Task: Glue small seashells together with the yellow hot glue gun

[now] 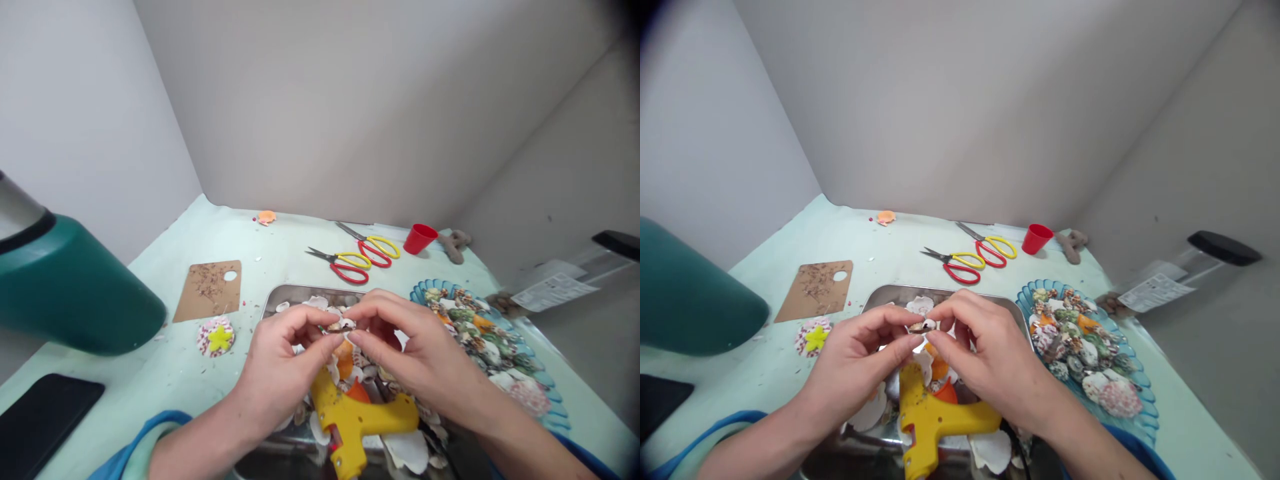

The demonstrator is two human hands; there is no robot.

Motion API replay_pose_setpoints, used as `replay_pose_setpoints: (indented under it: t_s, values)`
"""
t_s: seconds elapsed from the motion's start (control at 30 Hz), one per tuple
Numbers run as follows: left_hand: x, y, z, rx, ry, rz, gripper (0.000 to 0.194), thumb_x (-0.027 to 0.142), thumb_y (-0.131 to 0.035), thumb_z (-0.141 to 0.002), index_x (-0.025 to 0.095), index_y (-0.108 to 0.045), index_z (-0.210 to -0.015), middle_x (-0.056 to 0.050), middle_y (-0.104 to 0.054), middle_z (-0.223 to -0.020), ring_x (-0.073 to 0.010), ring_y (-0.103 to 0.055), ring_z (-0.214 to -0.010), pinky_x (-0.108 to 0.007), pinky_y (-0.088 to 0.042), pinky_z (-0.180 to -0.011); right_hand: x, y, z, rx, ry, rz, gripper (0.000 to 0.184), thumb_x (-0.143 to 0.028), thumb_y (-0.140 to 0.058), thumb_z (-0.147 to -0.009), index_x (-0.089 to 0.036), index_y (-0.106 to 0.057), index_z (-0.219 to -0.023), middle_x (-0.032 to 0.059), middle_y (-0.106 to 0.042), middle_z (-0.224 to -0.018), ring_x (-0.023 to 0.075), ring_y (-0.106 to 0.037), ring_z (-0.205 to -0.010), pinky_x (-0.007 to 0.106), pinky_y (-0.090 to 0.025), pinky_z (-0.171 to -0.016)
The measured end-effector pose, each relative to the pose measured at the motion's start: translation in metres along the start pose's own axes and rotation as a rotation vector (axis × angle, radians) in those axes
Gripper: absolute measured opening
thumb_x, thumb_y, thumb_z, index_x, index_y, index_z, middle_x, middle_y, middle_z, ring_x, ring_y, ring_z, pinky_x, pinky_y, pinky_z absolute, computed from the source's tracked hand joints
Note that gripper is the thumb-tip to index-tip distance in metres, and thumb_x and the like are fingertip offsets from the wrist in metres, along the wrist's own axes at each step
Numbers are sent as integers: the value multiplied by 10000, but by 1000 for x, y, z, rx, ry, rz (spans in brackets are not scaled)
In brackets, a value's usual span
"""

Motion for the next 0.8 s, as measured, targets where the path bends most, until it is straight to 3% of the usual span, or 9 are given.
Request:
replay_pose_setpoints:
  t_s: [0.33, 0.6, 0.8]
  values:
    - [-3, -2, 1, -61, 54, 56, 170, 251, -687, -739, 175, -623, -877, 6, -618, -719, -98, -529, -618, -190, -437, -563, -3, 5, 0, 38, 20, -1, 82, -192, -537, -884, -225, -590, -938, -15, -559, -798, 118, -519, -676, 253, -401, -589]
    - [-5, -4, -1, -86, 169, 184, 201, 337, -647, -782, 151, -642, -856, 24, -588, -618, -73, -507, -526, -172, -422, -507, -5, 7, -1, 65, 75, -16, 134, -145, -536, -891, -232, -581, -982, -26, -551, -799, 106, -525, -716, 234, -409, -632]
    - [-8, 1, -4, -5, 190, 197, 182, 281, -690, -736, 157, -638, -860, 33, -586, -612, -75, -507, -520, -177, -431, -501, -1, 8, 2, 96, 17, -20, 244, -161, -579, -858, -242, -542, -1084, -20, -576, -859, 105, -548, -687, 234, -434, -625]
Point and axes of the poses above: each hand's wrist, its own z-axis away from the middle knuckle, its own y-axis out of the back of the hand, x = y × z, the point moved 6 cm from there along -z, towards the middle knuckle
